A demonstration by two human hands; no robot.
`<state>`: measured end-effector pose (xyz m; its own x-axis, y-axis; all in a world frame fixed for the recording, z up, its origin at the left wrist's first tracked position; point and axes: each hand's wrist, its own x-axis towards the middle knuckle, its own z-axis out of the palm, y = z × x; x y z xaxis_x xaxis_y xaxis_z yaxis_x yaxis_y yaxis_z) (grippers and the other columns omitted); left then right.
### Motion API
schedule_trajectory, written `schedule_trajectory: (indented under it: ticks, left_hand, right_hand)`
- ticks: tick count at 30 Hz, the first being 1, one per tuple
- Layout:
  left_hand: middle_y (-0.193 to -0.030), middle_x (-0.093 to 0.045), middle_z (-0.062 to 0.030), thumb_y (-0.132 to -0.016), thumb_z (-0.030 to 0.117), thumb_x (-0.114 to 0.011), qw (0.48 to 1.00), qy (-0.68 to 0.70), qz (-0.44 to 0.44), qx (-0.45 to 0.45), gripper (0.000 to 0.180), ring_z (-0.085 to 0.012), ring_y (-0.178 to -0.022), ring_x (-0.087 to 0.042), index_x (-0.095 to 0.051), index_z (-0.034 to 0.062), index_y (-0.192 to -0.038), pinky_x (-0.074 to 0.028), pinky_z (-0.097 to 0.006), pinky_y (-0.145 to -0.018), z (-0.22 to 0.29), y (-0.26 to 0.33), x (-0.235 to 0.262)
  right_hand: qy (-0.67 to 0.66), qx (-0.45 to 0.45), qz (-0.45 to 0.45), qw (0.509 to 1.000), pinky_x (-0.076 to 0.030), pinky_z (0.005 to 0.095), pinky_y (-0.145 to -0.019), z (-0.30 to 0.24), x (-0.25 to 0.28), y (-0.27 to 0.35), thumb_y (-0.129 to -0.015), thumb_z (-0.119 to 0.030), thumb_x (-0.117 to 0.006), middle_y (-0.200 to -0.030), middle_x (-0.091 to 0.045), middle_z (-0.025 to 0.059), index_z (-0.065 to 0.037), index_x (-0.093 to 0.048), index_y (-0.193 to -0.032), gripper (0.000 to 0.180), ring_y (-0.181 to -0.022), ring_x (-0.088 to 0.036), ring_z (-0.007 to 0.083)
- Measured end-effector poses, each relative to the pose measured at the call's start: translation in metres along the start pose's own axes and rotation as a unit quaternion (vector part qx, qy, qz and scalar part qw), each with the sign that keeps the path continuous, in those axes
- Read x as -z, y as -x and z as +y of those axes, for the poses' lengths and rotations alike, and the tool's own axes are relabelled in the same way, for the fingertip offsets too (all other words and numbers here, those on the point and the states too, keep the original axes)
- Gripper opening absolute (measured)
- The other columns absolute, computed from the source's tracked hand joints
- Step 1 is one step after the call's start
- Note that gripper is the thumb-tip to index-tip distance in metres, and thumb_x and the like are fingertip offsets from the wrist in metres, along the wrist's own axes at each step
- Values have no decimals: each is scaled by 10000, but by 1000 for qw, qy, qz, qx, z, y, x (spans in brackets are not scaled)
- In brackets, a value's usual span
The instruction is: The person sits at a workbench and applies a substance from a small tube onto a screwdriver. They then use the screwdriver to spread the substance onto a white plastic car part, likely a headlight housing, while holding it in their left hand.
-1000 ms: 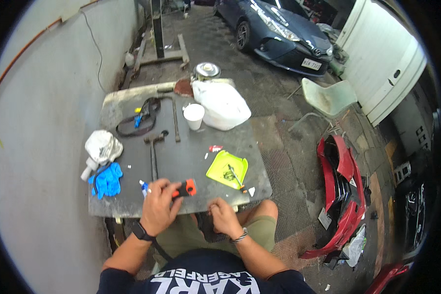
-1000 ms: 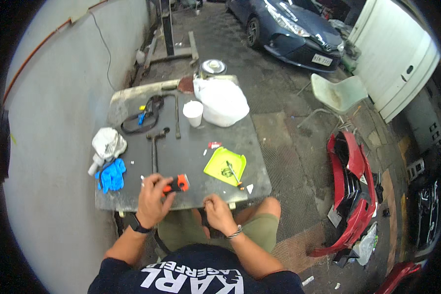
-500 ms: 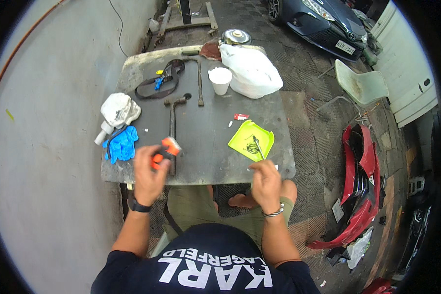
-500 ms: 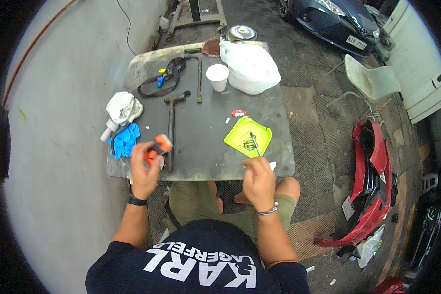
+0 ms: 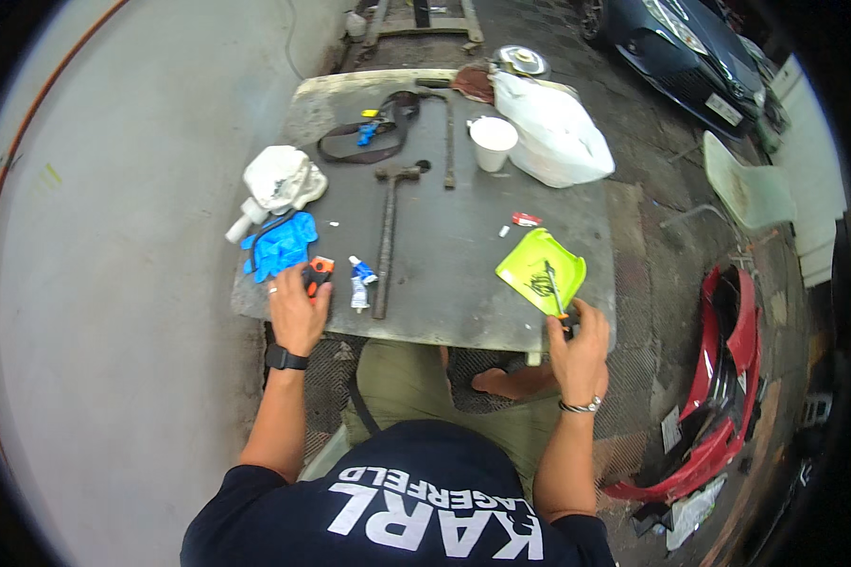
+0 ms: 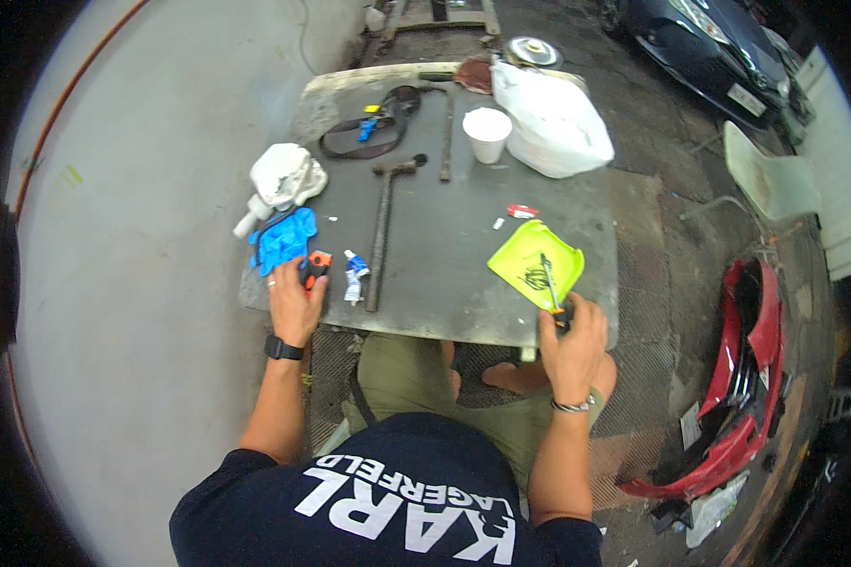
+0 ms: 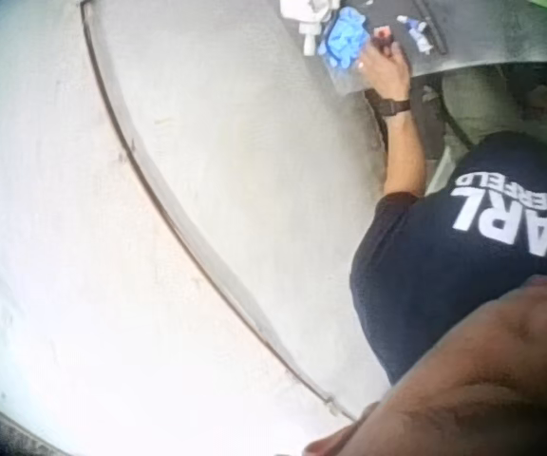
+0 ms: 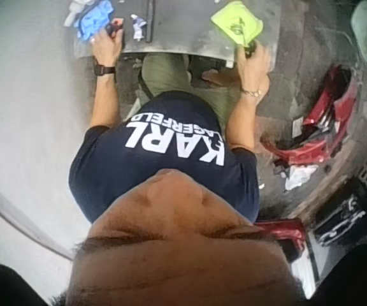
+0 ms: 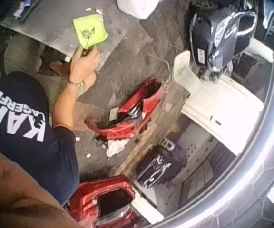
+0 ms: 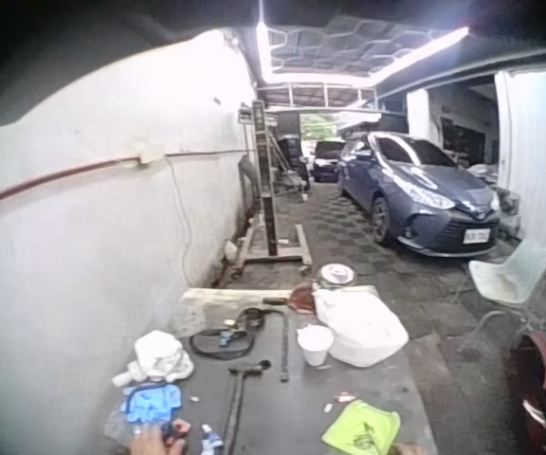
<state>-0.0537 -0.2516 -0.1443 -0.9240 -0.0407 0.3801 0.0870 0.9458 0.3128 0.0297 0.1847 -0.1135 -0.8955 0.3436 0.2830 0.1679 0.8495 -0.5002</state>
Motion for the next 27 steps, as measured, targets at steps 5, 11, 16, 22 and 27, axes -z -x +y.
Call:
schedule_trajectory:
  ticks: [5, 11, 16, 22, 27]
  left_hand:
    - [-1092, -715, -203, -931, 258, -754, 988, 123, -87, 29, 371, -393, -1035, -678, -674, 18, -1202, -527, -491, -901, 35, -14, 10]
    - [-1147, -733, -226, -963, 331, -682, 982, 50, -171, 59, 389, -409, -1052, -701, -694, 11, -1184, -553, -498, -896, 49, -42, -19]
    - [-963, -760, -212, -908, 271, -723, 979, 60, -182, 72, 329, -408, -943, -727, -715, 0, -1094, -568, -487, -847, 47, -58, -29]
    - [-917, -742, -169, -896, 224, -790, 963, 186, -178, 76, 307, -304, -848, -717, -695, -22, -1055, -550, -399, -767, 24, -67, 5]
    - [-846, -702, -32, -952, 166, -786, 901, 391, -158, 105, 203, -84, -747, -609, -674, 4, -1004, -483, -262, -669, 34, -60, 30]
  right_hand:
    - [-9, 23, 35, 999, -468, 484, -994, -6, -1, 9, -858, -177, -797, -1187, -645, 196, 8, -659, -1229, 437, -1118, -587, 409]
    - [-68, 73, 45, 994, -472, 471, -965, -12, -3, 25, -848, -157, -797, -1175, -656, 187, -2, -680, -1171, 377, -1089, -594, 390]
    - [-116, 91, 38, 988, -484, 451, -920, -20, -3, 47, -829, -130, -812, -1087, -684, 170, -12, -710, -1090, 304, -1019, -614, 372]
    - [-250, 72, -37, 965, -519, 421, -820, -27, -7, 60, -851, -114, -799, -928, -702, 140, -7, -713, -1042, 235, -875, -661, 332]
    - [-327, 69, -123, 935, -549, 379, -757, -57, -9, 48, -900, -132, -778, -915, -727, 140, -1, -722, -1063, 217, -837, -690, 299]
